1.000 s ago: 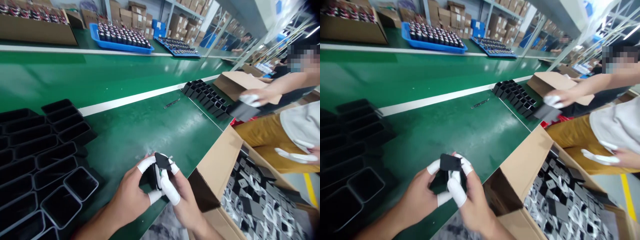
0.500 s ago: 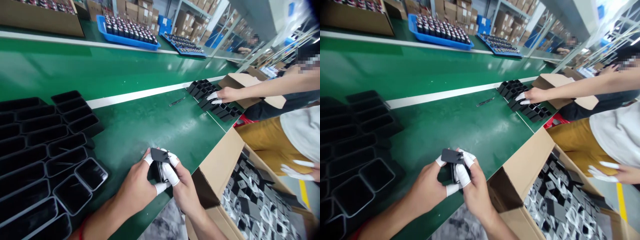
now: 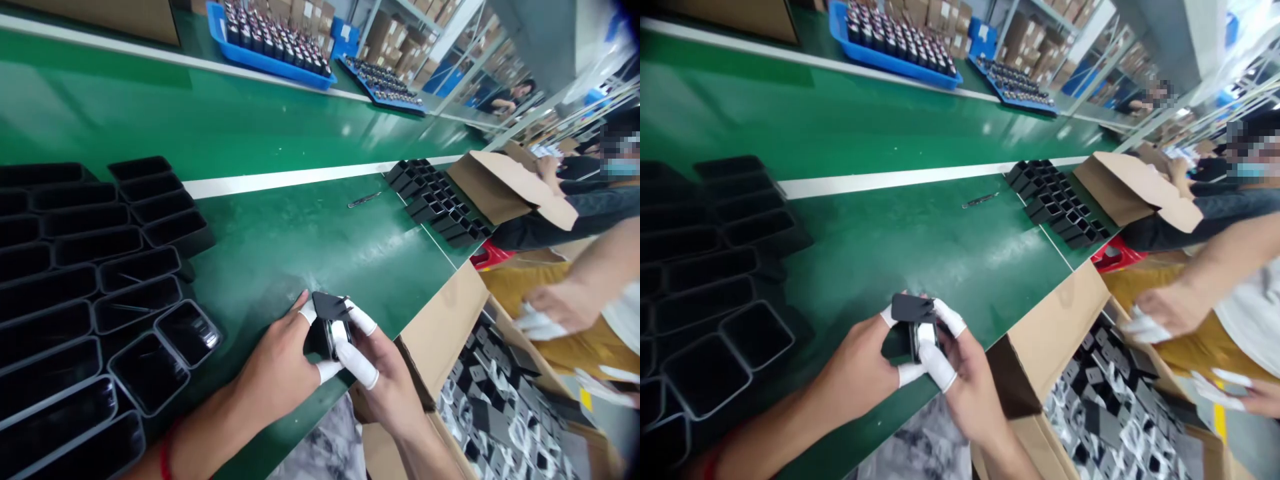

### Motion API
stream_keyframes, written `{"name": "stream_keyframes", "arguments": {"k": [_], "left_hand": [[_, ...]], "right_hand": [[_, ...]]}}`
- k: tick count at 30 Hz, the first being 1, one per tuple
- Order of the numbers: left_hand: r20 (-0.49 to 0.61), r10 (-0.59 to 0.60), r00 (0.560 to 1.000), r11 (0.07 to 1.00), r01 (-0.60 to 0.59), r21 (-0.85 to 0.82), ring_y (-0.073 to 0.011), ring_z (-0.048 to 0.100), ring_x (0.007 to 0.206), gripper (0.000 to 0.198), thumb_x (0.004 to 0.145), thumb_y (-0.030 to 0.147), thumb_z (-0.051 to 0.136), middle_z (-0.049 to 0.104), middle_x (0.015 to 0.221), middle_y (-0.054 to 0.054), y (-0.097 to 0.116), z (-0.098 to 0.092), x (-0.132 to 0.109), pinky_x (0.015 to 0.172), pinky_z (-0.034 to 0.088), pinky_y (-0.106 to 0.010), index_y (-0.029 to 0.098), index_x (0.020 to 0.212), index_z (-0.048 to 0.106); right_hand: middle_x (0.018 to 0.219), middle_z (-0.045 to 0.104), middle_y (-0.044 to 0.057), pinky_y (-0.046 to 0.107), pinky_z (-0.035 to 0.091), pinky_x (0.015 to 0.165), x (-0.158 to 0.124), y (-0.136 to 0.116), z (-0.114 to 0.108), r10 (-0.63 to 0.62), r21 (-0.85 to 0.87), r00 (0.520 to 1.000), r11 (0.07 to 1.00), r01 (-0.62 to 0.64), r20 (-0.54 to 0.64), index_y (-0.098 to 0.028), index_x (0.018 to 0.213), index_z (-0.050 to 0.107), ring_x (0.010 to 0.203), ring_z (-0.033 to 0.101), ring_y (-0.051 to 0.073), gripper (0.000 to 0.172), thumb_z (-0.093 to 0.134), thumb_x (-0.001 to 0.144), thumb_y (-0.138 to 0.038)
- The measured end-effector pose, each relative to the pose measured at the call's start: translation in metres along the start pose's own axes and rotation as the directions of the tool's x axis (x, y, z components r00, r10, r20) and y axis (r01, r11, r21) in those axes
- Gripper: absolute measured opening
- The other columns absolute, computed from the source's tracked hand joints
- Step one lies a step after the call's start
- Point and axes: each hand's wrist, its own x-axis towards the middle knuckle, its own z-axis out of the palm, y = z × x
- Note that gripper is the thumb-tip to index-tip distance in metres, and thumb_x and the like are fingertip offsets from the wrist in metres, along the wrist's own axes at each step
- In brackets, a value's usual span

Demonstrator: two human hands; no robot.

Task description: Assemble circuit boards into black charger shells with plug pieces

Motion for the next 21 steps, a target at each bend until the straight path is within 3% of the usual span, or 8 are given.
{"name": "stream_keyframes", "arguments": {"k": [4, 9, 11, 14, 17, 21], "left_hand": [[-0.01, 0.002, 1.0, 1.0, -0.002, 0.014, -0.0329, 0.053, 0.135, 0.059, 0.072, 0.013, 0.073, 0.068, 0.133, -0.009, 0.001, 0.001, 0.002, 0.108, 0.053, -0.041, 0.017, 0.13, 0.062], [0.001, -0.049, 0.999, 0.999, 0.049, 0.006, -0.0336, 0.057, 0.131, 0.054, 0.075, 0.018, 0.073, 0.065, 0.136, -0.014, 0.002, 0.001, 0.001, 0.108, 0.052, -0.044, 0.016, 0.128, 0.063], [0.008, -0.028, 1.0, 1.0, 0.028, -0.003, -0.0332, 0.058, 0.131, 0.054, 0.076, 0.017, 0.072, 0.065, 0.136, -0.014, 0.002, 0.002, 0.001, 0.107, 0.052, -0.043, 0.017, 0.128, 0.063], [0.01, -0.005, 1.0, 1.0, 0.005, -0.009, -0.033, 0.059, 0.129, 0.056, 0.075, 0.018, 0.073, 0.066, 0.135, -0.013, 0.0, 0.002, 0.001, 0.108, 0.052, -0.044, 0.018, 0.13, 0.062], [-0.015, -0.011, 1.0, 1.0, 0.01, -0.03, -0.0311, 0.062, 0.126, 0.057, 0.075, 0.017, 0.074, 0.07, 0.129, -0.007, 0.0, 0.002, 0.003, 0.108, 0.052, -0.042, 0.024, 0.13, 0.062], [-0.021, -0.07, 0.997, 0.997, 0.07, -0.03, -0.032, 0.065, 0.122, 0.056, 0.074, 0.015, 0.075, 0.071, 0.127, -0.01, 0.001, 0.002, 0.002, 0.108, 0.052, -0.043, 0.02, 0.127, 0.062]], "right_hand": [[0.141, 0.062, 0.005, 0.047, 0.043, 0.114, 0.005, 0.002, 0.0, 0.034, 0.02, 0.999, 0.999, -0.034, -0.007, -0.033, 0.135, 0.059, 0.128, 0.06, 0.027, 0.051, 0.075, 0.087, -0.035], [0.129, 0.07, 0.008, 0.046, 0.049, 0.108, 0.002, 0.002, -0.016, 0.076, 0.074, 0.988, 0.995, -0.066, -0.137, -0.029, 0.13, 0.065, 0.121, 0.065, 0.027, 0.04, 0.068, 0.092, -0.041], [0.131, 0.068, 0.007, 0.039, 0.053, 0.103, 0.001, -0.003, -0.017, 0.085, 0.015, 0.991, 0.996, -0.084, -0.098, -0.03, 0.132, 0.062, 0.12, 0.065, 0.024, 0.048, 0.075, 0.087, -0.036], [0.125, 0.068, 0.006, 0.034, 0.058, 0.092, 0.006, -0.01, -0.012, 0.117, -0.059, 0.993, 0.991, -0.118, -0.022, -0.029, 0.132, 0.061, 0.1, 0.069, 0.02, 0.054, 0.08, 0.082, -0.033], [0.114, 0.071, 0.004, 0.032, 0.059, 0.082, 0.014, -0.013, -0.01, 0.129, -0.047, 0.992, 0.991, -0.128, 0.012, -0.029, 0.125, 0.065, 0.086, 0.069, 0.018, 0.045, 0.079, 0.083, -0.032], [0.093, 0.074, 0.003, 0.028, 0.056, 0.078, 0.017, -0.011, -0.017, 0.061, 0.013, 0.996, 0.998, -0.06, -0.069, -0.026, 0.113, 0.072, 0.075, 0.066, 0.015, 0.028, 0.073, 0.088, -0.038]]}}
